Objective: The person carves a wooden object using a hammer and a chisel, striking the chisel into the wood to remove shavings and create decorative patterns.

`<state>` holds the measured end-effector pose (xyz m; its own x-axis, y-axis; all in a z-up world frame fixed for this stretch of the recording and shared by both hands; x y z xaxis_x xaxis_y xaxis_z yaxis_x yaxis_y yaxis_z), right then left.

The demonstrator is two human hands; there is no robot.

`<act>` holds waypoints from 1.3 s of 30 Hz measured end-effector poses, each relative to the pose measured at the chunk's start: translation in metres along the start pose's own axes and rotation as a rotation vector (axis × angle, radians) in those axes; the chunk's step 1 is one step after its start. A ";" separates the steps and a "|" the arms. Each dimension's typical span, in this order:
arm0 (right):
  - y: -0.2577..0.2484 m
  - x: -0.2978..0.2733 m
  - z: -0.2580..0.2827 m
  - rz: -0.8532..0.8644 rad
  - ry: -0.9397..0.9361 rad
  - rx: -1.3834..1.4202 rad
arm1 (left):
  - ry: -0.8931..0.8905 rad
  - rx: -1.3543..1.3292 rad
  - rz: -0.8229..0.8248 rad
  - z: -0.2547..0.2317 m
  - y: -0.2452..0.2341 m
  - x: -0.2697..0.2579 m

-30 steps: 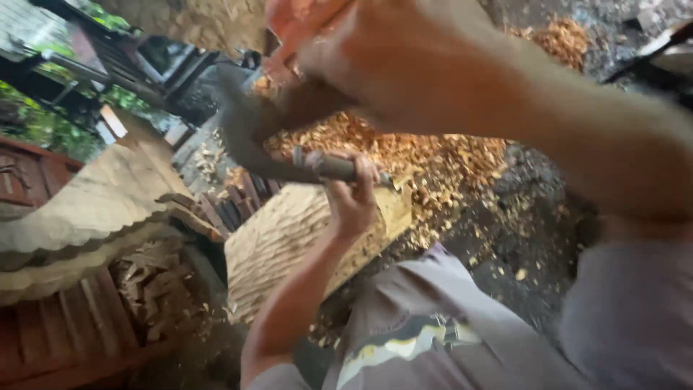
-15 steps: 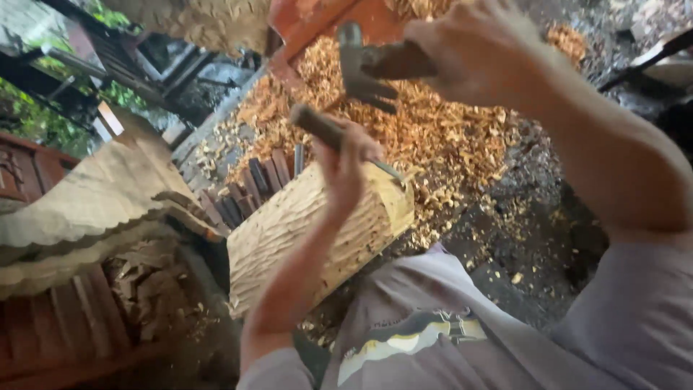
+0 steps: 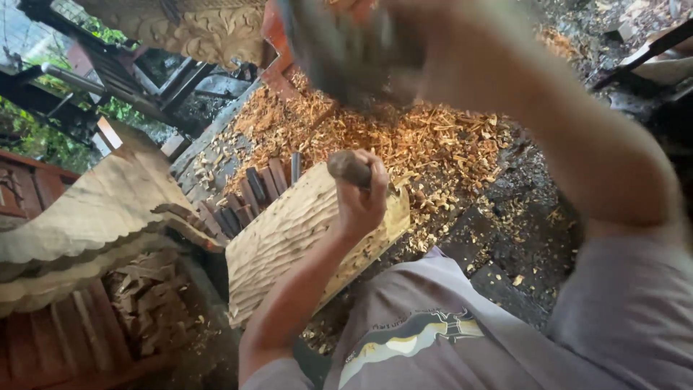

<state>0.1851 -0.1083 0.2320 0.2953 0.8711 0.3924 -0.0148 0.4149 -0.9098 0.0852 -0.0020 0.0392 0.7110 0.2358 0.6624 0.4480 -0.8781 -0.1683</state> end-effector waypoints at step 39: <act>-0.017 -0.026 0.011 0.111 -0.037 -0.273 | -0.088 -0.099 -0.052 0.028 0.005 -0.008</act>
<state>0.1669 -0.1349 0.2389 0.2710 0.9182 0.2888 0.2139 0.2351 -0.9481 0.0963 0.0034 0.0125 0.7349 0.3134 0.6014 0.4325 -0.8996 -0.0597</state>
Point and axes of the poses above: each hand's wrist, its own x-axis towards the middle knuckle, its own y-axis out of the palm, z = x × y, the point moved 8 cm from there along x, towards the middle knuckle, and after that the axes turned 2 degrees about -z, right-handed, at the moved point
